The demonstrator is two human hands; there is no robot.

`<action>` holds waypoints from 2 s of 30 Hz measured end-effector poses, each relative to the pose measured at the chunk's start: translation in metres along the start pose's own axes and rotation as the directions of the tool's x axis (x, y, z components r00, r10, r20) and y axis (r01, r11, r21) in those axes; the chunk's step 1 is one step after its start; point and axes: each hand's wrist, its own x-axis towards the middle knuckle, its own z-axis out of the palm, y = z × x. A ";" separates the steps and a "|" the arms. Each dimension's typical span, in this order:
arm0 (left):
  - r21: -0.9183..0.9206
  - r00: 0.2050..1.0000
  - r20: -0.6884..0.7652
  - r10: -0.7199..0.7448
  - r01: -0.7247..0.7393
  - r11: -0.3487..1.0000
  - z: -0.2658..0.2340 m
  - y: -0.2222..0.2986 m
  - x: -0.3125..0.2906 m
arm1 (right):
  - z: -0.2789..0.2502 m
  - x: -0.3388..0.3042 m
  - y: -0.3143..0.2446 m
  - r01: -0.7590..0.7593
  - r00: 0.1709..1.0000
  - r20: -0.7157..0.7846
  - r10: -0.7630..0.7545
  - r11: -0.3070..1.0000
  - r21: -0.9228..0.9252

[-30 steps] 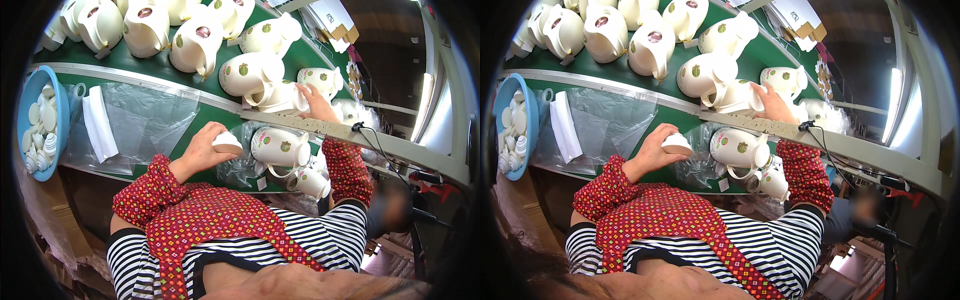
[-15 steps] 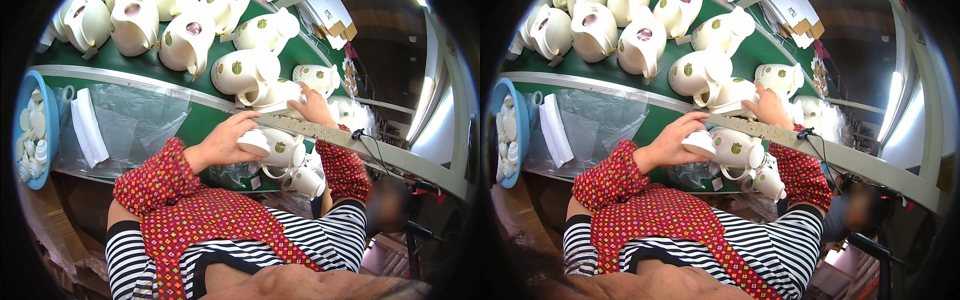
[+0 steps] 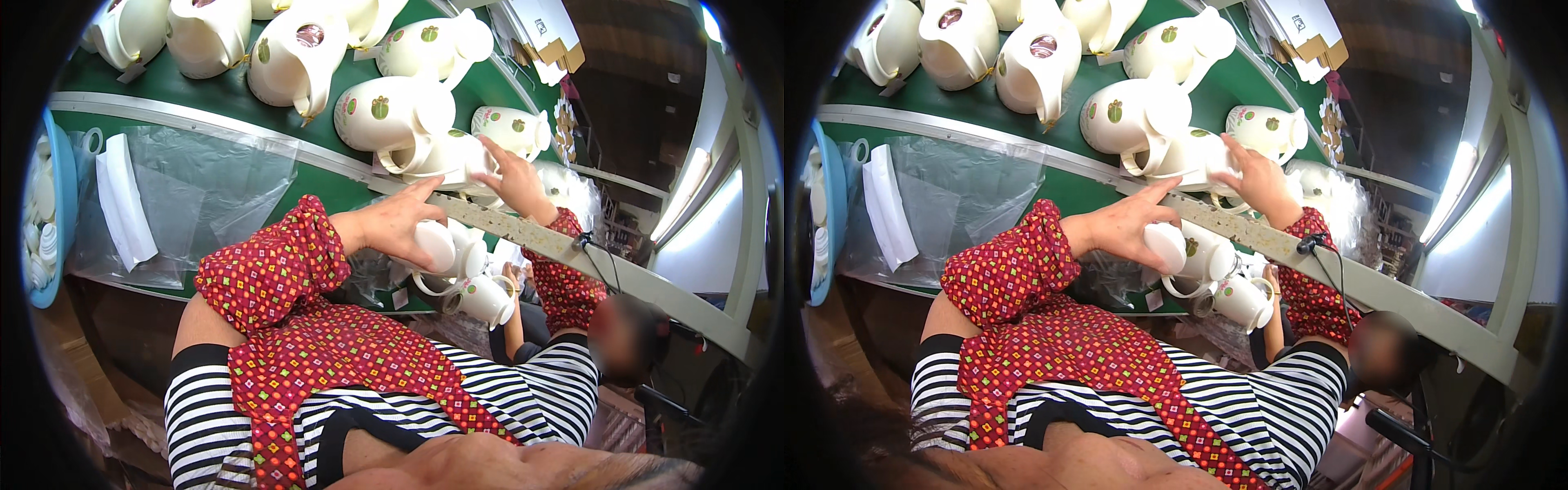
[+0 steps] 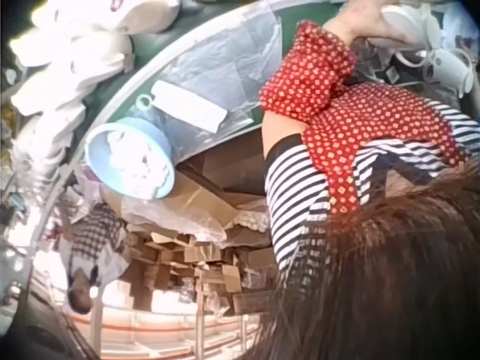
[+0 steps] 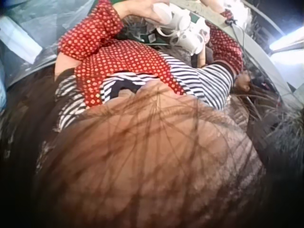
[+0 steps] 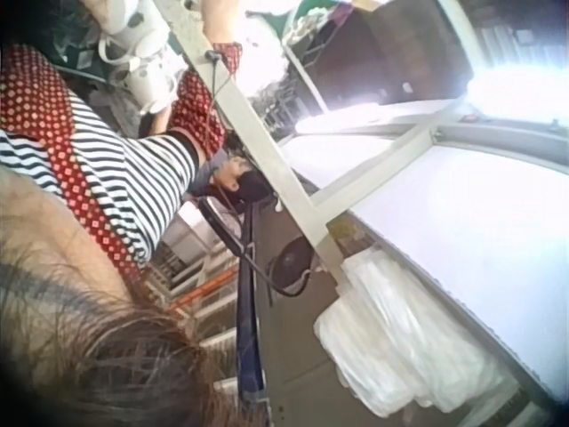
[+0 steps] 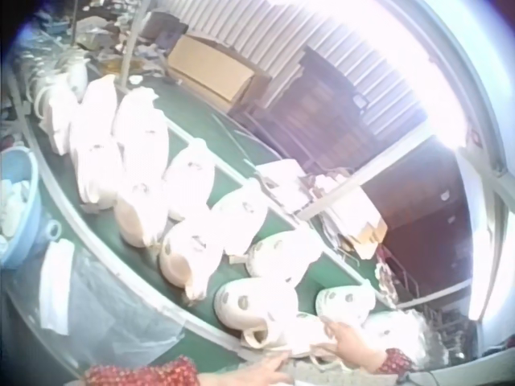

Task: The person repeatedly picks up white ceramic pitchers from a green conveyor belt, places a small round white cap into the spout, and returns the pitcher to the belt. The person also handles a strip of small red stickers, peeling and applying them to the pitchers. The work area includes a blue basin of caps and stacks of finished pitchers.

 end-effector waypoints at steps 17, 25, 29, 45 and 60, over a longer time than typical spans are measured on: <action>-0.030 0.993 0.057 -0.103 0.105 0.994 -0.008 0.004 0.001 | 0.016 -0.007 0.001 0.186 0.975 -0.108 -0.196 0.978 -0.099; -0.050 0.987 0.070 -0.141 0.145 0.988 -0.009 0.005 0.003 | 0.029 0.013 -0.011 -0.290 0.957 -0.058 0.285 0.952 -0.102; -0.145 0.977 -0.189 -0.104 0.077 0.986 -0.015 0.014 -0.012 | -0.009 0.019 -0.035 0.212 0.869 -0.413 -0.270 0.960 -0.182; -0.368 0.907 -0.194 -0.374 0.286 0.885 -0.029 -0.015 0.000 | -0.038 0.074 -0.072 0.688 0.684 -0.091 -0.724 0.681 -0.250; -0.367 0.913 -0.258 -0.317 0.211 0.906 -0.022 -0.020 0.001 | -0.040 0.066 -0.099 0.489 0.793 -0.293 -0.535 0.845 -0.218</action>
